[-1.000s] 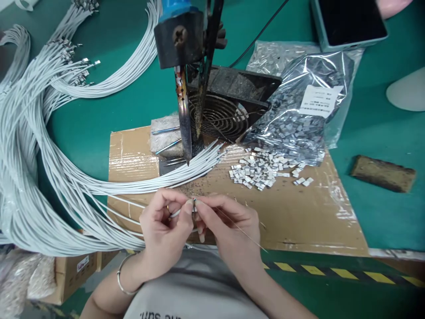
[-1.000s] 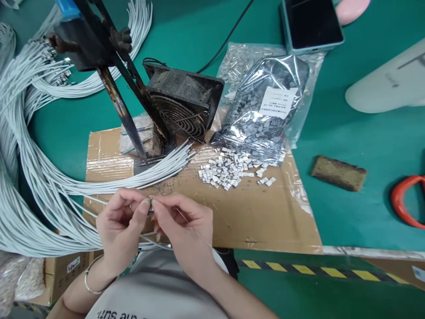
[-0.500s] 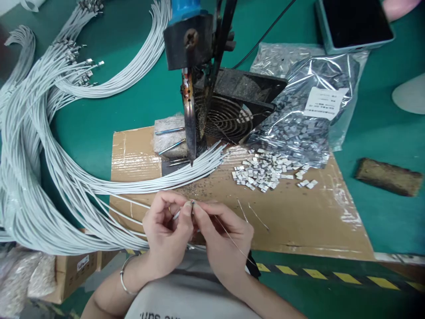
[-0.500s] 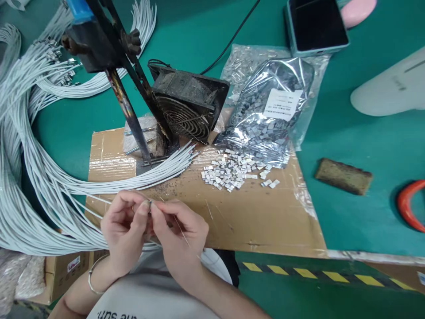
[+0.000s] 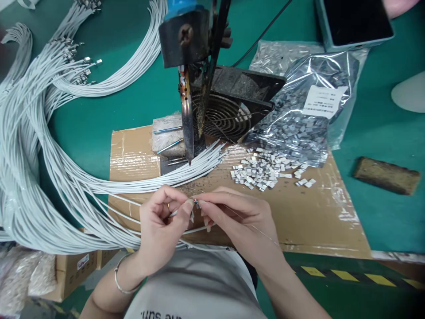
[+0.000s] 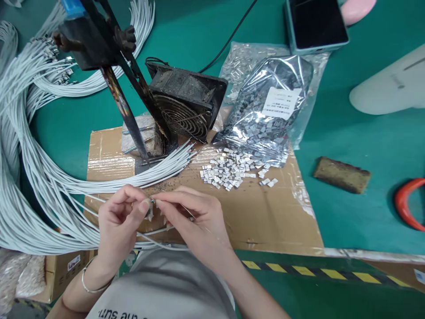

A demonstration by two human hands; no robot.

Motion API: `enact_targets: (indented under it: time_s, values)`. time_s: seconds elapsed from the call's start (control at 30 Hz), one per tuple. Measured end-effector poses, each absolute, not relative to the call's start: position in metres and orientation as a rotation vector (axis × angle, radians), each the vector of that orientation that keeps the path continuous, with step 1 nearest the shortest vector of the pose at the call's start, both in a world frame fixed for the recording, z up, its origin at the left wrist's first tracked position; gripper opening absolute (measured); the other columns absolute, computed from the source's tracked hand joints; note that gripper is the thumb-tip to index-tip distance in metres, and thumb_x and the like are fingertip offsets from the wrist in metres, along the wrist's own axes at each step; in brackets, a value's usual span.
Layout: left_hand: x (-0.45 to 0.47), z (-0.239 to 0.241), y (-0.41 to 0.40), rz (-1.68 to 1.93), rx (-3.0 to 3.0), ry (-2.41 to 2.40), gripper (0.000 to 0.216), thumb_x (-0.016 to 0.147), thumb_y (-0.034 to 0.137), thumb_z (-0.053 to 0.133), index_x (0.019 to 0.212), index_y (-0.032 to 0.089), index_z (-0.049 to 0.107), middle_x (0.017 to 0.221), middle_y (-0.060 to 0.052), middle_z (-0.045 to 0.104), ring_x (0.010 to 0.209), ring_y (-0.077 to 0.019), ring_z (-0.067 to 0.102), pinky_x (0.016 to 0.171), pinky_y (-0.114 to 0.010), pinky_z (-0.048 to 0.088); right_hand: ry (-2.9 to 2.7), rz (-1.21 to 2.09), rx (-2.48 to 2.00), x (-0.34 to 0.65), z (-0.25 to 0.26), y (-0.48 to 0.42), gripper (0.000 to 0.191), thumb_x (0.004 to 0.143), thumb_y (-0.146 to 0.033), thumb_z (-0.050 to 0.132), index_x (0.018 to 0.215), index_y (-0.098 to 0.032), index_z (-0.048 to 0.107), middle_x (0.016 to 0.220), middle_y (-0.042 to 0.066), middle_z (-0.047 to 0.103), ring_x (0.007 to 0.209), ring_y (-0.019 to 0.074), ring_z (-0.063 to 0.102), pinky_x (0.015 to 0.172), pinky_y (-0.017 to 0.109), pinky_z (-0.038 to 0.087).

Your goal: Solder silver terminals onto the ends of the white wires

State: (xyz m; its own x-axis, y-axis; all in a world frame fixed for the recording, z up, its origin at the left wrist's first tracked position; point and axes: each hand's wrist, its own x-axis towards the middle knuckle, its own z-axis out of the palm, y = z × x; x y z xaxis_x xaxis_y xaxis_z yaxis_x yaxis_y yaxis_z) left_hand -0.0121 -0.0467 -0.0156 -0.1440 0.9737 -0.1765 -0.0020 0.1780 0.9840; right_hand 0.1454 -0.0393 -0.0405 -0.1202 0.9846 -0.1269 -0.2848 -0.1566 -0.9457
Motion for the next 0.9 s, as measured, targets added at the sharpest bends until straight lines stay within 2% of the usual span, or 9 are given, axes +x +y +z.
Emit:
enact_targets:
  time_s: [0.47, 0.73, 0.9]
  values:
    - [-0.015, -0.016, -0.046, 1.126, 0.993, 1.443, 0.016, 0.088, 0.012, 0.078, 0.076, 0.019, 0.070, 0.058, 0.005, 0.062, 0.048, -0.0065, 0.049, 0.044, -0.016, 0.038, -0.947, 1.466, -1.031, 0.146, -0.044, -0.047, 0.023, 0.099, -0.016, 0.078, 0.098, -0.034, 0.091, 0.074, -0.002, 0.074, 0.057, 0.0087, 0.066, 0.050, 0.016, 0.055]
    - [-0.012, -0.015, -0.045, 1.121, 0.976, 1.475, 0.017, 0.087, 0.012, 0.077, 0.074, 0.020, 0.069, 0.055, 0.006, 0.060, 0.045, -0.0070, 0.047, 0.043, -0.017, 0.037, -1.187, 1.117, -1.132, 0.150, -0.043, -0.052, 0.028, 0.099, -0.008, 0.075, 0.105, -0.032, 0.089, 0.080, -0.002, 0.078, 0.063, 0.0093, 0.068, 0.055, 0.018, 0.054]
    - [-0.013, -0.014, -0.046, 1.073, 0.974, 1.503, 0.015, 0.086, 0.014, 0.079, 0.074, 0.020, 0.071, 0.055, 0.006, 0.061, 0.047, -0.0069, 0.047, 0.044, -0.016, 0.036, -1.011, 1.152, -1.282, 0.151, -0.037, -0.051, 0.020, 0.098, -0.013, 0.078, 0.099, -0.031, 0.087, 0.073, -0.005, 0.075, 0.060, 0.0088, 0.068, 0.057, 0.017, 0.056]
